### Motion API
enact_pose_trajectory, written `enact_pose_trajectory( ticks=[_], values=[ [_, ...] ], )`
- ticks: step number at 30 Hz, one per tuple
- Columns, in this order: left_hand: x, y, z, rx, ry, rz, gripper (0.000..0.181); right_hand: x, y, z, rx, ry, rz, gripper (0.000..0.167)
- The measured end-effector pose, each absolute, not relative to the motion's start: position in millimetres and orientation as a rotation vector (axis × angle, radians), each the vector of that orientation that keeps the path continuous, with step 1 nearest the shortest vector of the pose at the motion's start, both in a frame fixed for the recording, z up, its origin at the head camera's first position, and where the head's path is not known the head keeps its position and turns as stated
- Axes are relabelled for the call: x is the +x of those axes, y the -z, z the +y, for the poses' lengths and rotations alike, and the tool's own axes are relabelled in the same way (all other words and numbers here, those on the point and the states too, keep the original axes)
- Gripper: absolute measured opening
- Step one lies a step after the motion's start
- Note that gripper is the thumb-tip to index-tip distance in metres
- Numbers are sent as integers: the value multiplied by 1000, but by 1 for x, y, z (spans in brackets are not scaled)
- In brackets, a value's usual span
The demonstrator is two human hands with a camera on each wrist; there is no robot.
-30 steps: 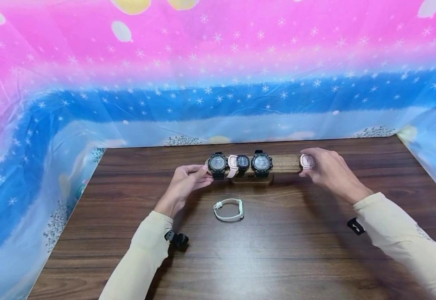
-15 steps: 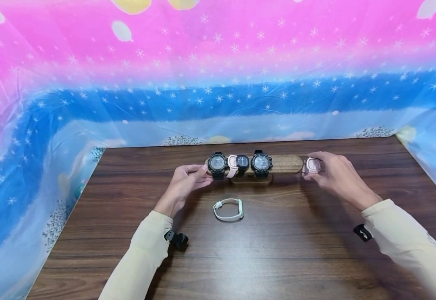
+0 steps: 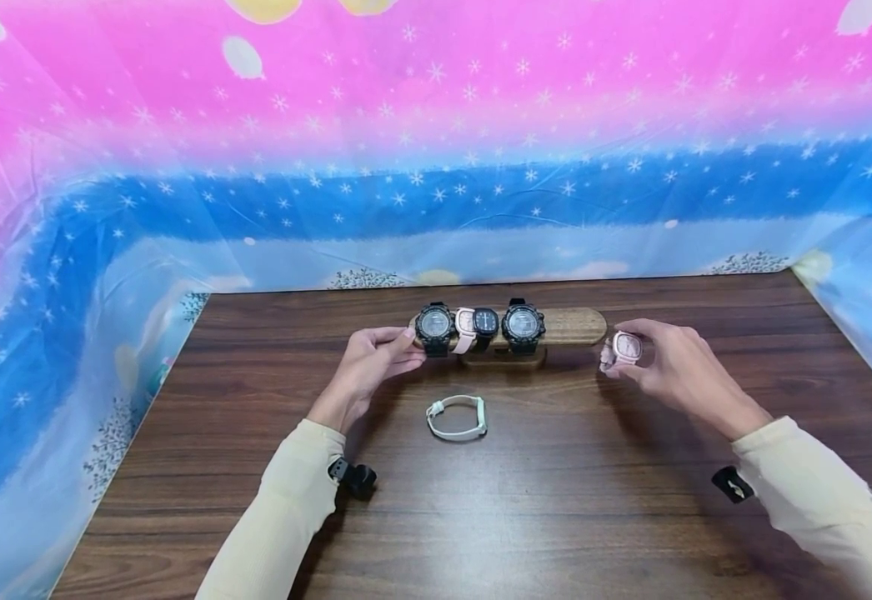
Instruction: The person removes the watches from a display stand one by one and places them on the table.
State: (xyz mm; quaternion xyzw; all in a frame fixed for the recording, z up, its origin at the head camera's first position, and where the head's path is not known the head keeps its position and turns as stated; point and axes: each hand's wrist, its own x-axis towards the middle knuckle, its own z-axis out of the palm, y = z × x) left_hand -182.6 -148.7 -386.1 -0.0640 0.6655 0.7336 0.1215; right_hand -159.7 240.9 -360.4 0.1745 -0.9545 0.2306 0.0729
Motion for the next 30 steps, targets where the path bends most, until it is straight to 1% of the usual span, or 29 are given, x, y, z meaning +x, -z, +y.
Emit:
enact_pose_trajectory(
  ticks=[9,30],
  values=[
    [-184,385,-148,-181,-2140,1951,38,-153,359,234,515,-763,-2897,57],
    [-183,386,-148,-194,-2138,1953,38,-141,377,210,618,-925,-2892,50]
  ],
)
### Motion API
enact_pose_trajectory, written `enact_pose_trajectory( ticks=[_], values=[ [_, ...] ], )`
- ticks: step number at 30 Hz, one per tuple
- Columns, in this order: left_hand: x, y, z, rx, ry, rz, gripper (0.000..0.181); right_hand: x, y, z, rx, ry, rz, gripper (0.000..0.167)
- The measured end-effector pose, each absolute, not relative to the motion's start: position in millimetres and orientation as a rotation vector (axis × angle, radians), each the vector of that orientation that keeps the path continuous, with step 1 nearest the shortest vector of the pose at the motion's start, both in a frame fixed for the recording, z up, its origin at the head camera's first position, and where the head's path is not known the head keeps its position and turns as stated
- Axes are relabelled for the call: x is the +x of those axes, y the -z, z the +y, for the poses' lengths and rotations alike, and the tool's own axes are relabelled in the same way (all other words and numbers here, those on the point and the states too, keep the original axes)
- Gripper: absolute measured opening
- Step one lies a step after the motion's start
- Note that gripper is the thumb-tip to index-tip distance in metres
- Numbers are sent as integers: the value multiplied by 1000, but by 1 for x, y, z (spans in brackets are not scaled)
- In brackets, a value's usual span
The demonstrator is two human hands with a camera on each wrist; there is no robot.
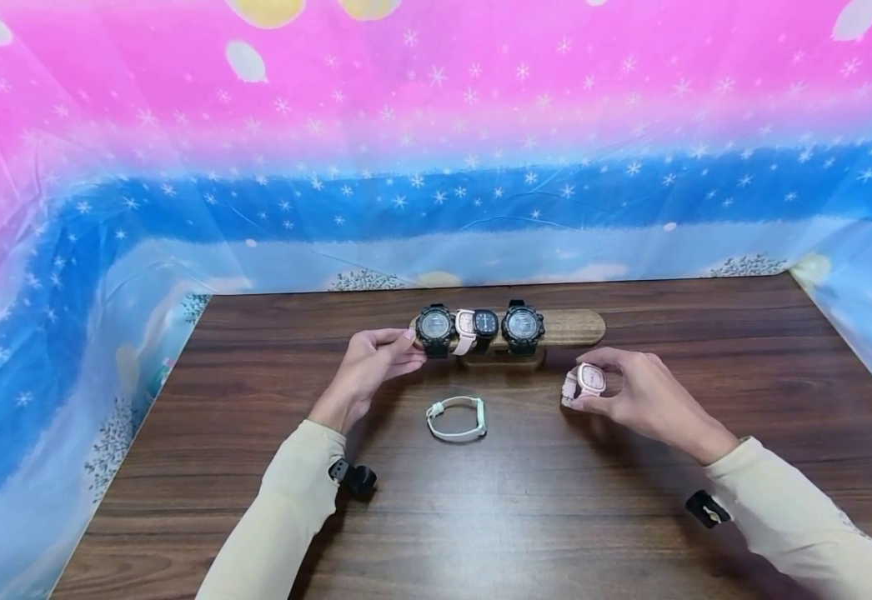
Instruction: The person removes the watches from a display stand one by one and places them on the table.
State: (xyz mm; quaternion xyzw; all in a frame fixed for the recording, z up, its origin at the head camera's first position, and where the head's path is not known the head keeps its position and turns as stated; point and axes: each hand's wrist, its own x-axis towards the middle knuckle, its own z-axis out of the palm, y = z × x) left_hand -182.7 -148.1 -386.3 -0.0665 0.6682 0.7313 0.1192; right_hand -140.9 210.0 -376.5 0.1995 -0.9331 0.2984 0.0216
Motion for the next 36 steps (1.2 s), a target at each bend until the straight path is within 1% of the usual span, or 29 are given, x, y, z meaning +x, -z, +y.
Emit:
enact_pose_trajectory(
  ticks=[7,24,36],
  values=[
    [-183,387,-148,-199,-2130,1965,38,-139,384,199,640,-983,-2906,51],
    [-183,386,-147,-207,-2127,1967,38,-138,395,181,711,-1198,-2853,44],
    [-183,386,-148,-215,-2119,1972,39,-138,401,175,728,-1314,-2827,44]
  ],
)
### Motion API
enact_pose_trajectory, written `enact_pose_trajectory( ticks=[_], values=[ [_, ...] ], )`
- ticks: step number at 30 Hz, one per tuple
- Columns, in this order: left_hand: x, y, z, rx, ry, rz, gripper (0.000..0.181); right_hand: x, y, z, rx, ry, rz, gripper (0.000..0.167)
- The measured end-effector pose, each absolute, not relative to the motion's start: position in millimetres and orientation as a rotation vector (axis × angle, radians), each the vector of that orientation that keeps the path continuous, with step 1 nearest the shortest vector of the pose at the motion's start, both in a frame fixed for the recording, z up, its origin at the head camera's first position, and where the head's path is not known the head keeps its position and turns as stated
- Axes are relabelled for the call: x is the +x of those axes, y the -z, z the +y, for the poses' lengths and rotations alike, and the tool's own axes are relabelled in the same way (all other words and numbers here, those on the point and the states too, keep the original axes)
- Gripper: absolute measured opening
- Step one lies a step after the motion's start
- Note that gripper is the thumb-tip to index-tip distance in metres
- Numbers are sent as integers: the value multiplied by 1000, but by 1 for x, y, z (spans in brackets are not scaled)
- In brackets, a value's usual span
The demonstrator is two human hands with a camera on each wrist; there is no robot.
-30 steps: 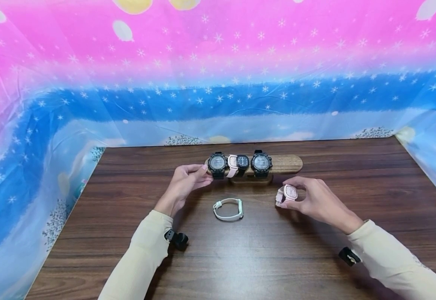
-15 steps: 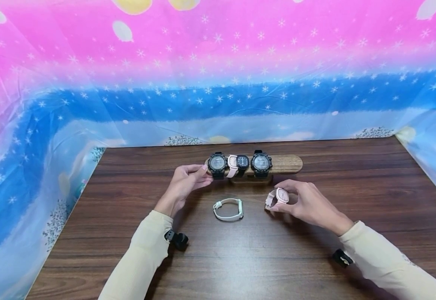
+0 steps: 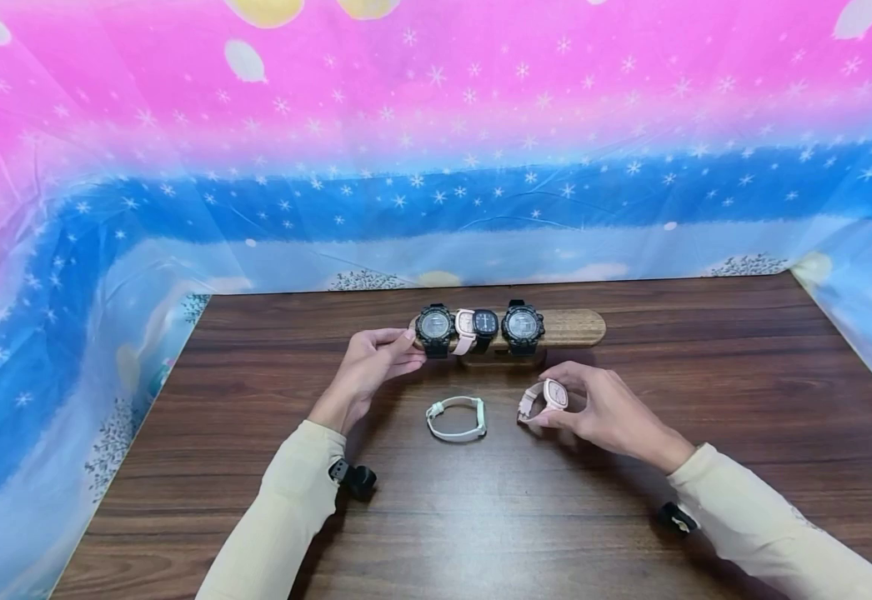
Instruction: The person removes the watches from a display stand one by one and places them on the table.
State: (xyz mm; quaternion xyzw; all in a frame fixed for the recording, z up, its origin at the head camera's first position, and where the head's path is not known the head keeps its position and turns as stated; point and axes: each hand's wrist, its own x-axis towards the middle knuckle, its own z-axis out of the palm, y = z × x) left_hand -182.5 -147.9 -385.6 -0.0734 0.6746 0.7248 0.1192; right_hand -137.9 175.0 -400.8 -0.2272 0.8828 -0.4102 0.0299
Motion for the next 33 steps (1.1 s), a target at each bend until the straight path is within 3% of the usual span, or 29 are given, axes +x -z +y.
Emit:
enact_pose_trajectory(
  ticks=[33],
  values=[
    [-183,387,-148,-205,-2119,1970,37,-138,409,162,-798,1133,2746,44]
  ],
)
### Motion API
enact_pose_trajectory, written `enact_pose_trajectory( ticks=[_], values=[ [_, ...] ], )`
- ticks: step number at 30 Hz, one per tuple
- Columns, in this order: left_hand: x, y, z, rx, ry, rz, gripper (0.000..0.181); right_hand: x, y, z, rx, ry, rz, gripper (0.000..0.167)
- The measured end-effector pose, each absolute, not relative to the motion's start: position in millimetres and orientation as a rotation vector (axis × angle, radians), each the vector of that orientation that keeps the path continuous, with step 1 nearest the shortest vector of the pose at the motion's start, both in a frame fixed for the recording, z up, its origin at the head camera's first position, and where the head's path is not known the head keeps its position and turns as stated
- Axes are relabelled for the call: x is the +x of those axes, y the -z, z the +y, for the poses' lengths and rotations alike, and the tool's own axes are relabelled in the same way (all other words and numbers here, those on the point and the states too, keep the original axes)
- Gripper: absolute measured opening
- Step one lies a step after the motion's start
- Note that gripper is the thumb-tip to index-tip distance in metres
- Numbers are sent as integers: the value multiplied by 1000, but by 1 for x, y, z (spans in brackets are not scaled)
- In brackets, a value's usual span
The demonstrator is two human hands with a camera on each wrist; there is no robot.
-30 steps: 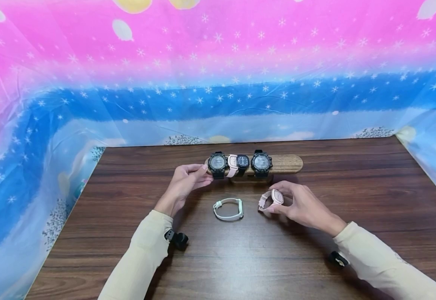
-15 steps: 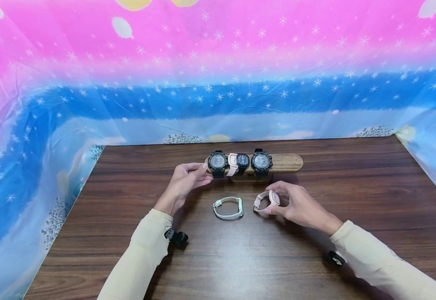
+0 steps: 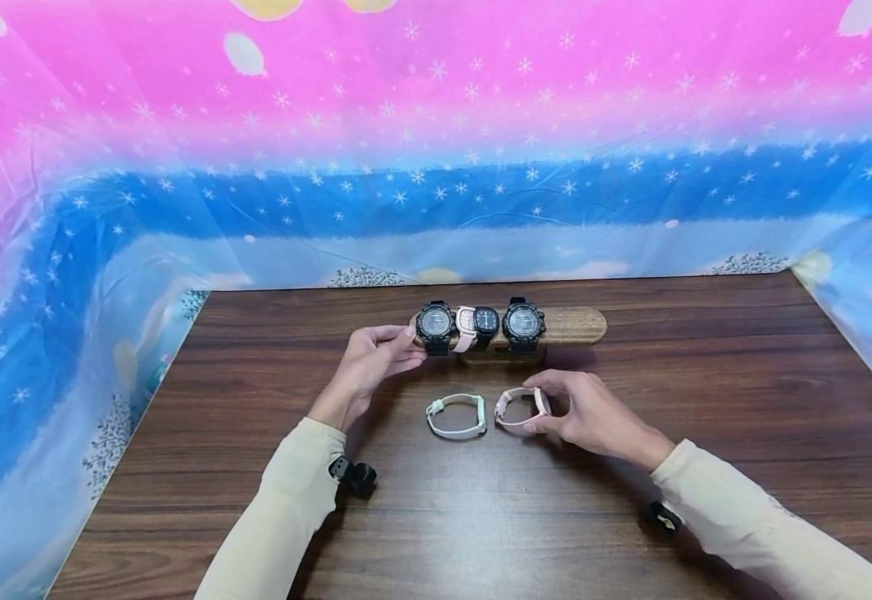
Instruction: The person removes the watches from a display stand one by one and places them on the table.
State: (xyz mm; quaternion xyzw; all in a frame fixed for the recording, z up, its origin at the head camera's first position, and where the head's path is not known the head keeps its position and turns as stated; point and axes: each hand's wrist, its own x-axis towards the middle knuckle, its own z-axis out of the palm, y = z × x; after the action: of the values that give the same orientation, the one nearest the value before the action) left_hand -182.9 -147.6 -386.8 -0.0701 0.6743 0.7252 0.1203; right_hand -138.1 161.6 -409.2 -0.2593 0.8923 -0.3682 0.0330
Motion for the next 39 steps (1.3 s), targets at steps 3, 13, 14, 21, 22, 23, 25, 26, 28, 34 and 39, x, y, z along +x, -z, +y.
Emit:
enact_pose_trajectory(
  ticks=[3,13,14,21,22,23,25,26,28,34,39],
  values=[
    [-183,386,-147,-210,-2120,1967,38,-139,410,161,-809,1110,2752,43],
    [-182,385,-148,-209,-2111,1975,38,-139,409,159,-809,1053,2780,42],
    [-182,385,-148,-209,-2109,1977,38,-139,409,159,-809,1049,2781,42],
    [-182,385,-148,-208,-2105,1981,38,-140,410,159,-810,1020,2797,43],
    [-182,385,-148,-208,-2105,1981,38,-140,410,159,-805,1015,2799,43],
    [-182,385,-148,-209,-2106,1980,38,-139,410,159,-800,1008,2800,43],
    [-182,386,-147,-209,-2108,1981,38,-139,410,159,-793,1001,2801,44],
    [-183,386,-148,-208,-2108,1981,38,-139,410,158,-791,998,2802,44],
    [-183,386,-148,-208,-2110,1981,38,-139,410,158,-789,995,2802,44],
    [-182,386,-148,-210,-2108,1985,38,-139,410,158,-789,983,2808,45],
    [-183,386,-148,-203,-2112,1980,39,-139,410,158,-792,971,2820,50]
  ],
)
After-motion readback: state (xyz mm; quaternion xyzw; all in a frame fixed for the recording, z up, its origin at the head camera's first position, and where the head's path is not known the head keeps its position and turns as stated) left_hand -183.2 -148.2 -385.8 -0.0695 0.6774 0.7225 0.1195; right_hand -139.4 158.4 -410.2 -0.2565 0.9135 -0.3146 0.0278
